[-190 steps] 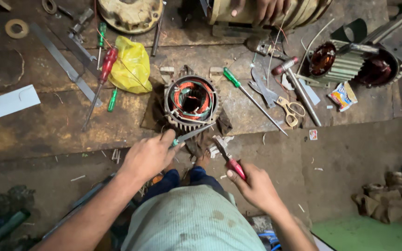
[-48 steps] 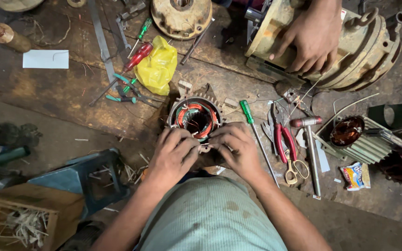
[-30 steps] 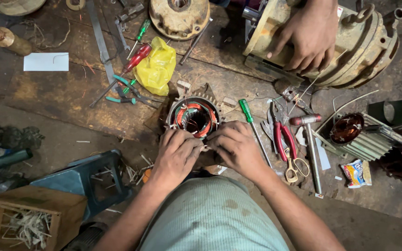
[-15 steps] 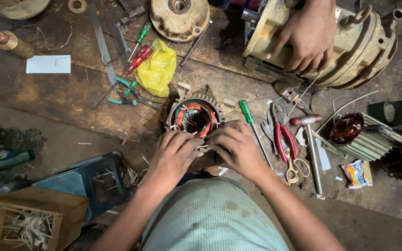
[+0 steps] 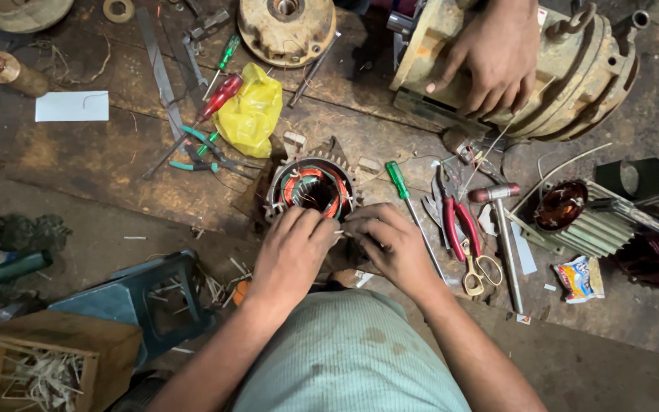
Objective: The person works at a cluttered workbench on a disassembled electric motor stator, pulling and trimming insulation strips and wire ends from the winding slots, using pliers and scissors to cut material and a screwdriver to work inside the stator, while another person across the table handles a motor housing and end bell.
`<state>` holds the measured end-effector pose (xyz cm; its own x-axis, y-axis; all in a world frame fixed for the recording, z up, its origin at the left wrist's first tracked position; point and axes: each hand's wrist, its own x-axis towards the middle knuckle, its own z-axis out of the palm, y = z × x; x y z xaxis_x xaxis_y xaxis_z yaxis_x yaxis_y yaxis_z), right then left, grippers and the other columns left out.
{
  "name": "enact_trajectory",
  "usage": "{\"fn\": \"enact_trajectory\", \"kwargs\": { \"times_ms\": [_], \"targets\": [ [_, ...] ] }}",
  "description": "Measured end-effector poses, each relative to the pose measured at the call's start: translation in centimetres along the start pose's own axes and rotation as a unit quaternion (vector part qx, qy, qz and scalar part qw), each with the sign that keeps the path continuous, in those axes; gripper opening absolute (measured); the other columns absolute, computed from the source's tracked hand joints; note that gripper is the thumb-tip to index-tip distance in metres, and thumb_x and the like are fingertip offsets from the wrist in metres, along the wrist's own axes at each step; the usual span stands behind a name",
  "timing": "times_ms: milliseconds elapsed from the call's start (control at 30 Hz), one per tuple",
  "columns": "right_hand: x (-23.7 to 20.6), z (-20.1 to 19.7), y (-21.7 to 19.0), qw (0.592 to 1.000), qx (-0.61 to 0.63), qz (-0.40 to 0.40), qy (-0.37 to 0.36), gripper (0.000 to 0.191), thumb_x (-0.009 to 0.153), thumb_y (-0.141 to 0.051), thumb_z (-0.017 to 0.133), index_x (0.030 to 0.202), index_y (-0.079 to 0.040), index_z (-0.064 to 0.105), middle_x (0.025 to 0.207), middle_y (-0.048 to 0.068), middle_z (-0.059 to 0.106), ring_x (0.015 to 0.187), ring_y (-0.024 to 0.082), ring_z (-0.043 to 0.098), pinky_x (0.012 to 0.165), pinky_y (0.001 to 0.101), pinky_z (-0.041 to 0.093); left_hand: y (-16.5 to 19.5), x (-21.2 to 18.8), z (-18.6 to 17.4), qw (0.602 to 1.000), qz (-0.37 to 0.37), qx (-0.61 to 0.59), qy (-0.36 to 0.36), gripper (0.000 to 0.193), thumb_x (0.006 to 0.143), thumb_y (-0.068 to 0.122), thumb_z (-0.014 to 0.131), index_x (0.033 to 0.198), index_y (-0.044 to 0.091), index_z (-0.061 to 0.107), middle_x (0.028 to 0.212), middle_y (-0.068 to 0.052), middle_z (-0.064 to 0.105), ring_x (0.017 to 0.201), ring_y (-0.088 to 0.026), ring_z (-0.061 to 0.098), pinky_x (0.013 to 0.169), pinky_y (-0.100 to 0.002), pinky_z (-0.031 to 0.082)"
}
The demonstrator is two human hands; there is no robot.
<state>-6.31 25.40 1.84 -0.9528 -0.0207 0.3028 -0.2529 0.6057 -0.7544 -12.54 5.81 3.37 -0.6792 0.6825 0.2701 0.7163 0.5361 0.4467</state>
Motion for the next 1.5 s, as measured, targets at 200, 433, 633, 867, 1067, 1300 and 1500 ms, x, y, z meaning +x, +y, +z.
{"fn": "enact_trajectory", "kwargs": {
  "times_ms": [200,433,633,867,1067,1300,1500],
  "targets": [
    [0.2,-0.1,0.4,0.999,0.003,0.029,0.028,0.021,0.084,0.004,0.076,0.102,-0.004,0.073,0.109,0.01,0.073,0.104,0.027,0.073,0.089,0.0353,0.058,0.4,0.4,-0.5,1.0,-0.023,-0.017,0.003,0.019,0.086,0.014,0.072,0.102,0.006,0.065,0.095,-0.01,0.061,0.096,-0.031,0.059,0.086,-0.044,0.05],
    [0.0,0.3,0.8,1.0,0.012,0.009,0.014,0.017,0.084,0.005,0.076,0.098,-0.002,0.07,0.108,0.011,0.072,0.104,0.027,0.073,0.089,0.0355,0.058,0.9,0.9,0.4,0.999,-0.04,-0.011,-0.014,0.018,0.086,0.011,0.071,0.101,0.005,0.065,0.095,-0.013,0.064,0.095,-0.033,0.062,0.085,-0.044,0.052],
    [0.0,0.5,0.9,1.0,0.003,0.011,0.019,0.018,0.083,0.005,0.076,0.099,-0.001,0.07,0.107,0.011,0.072,0.103,0.028,0.073,0.088,0.0356,0.058,1.0,1.5,0.8,0.998,-0.058,-0.024,-0.016,0.012,0.089,0.011,0.071,0.096,0.005,0.063,0.091,-0.014,0.066,0.092,-0.034,0.063,0.085,-0.045,0.052],
    [-0.3,0.4,1.5,0.998,0.027,0.012,0.048,0.018,0.085,0.004,0.076,0.102,-0.002,0.071,0.107,0.011,0.073,0.104,0.025,0.073,0.089,0.0337,0.057,0.9,0.7,0.0,0.995,-0.049,-0.085,0.019,0.024,0.09,0.014,0.073,0.11,0.003,0.067,0.102,-0.012,0.067,0.098,-0.034,0.062,0.087,-0.045,0.052],
    [-1.3,1.0,2.0,0.977,0.019,0.196,0.079,0.015,0.09,-0.013,0.08,0.098,-0.001,0.074,0.09,0.011,0.073,0.084,0.019,0.068,0.079,0.0294,0.052,-1.5,-2.2,-2.2,0.993,-0.062,-0.089,0.048,0.024,0.089,0.009,0.072,0.113,0.009,0.071,0.114,-0.008,0.062,0.106,-0.031,0.06,0.091,-0.044,0.052],
    [0.1,2.1,2.2,0.961,0.081,0.255,0.072,0.018,0.088,-0.018,0.079,0.095,-0.002,0.074,0.088,0.007,0.075,0.081,0.013,0.069,0.076,0.0281,0.055,-2.8,-1.8,-0.7,0.999,0.024,-0.038,0.017,0.029,0.082,0.005,0.064,0.11,0.012,0.072,0.116,-0.003,0.063,0.11,-0.026,0.06,0.095,-0.041,0.053],
    [0.6,1.6,1.8,0.958,0.075,0.274,0.046,0.016,0.087,-0.014,0.078,0.096,-0.002,0.074,0.088,0.006,0.076,0.079,0.011,0.07,0.074,0.027,0.055,-3.3,-1.8,0.0,0.999,0.036,-0.034,-0.003,0.032,0.084,0.009,0.062,0.114,0.014,0.073,0.118,-0.002,0.062,0.109,-0.025,0.059,0.093,-0.04,0.053]
  ]
}}
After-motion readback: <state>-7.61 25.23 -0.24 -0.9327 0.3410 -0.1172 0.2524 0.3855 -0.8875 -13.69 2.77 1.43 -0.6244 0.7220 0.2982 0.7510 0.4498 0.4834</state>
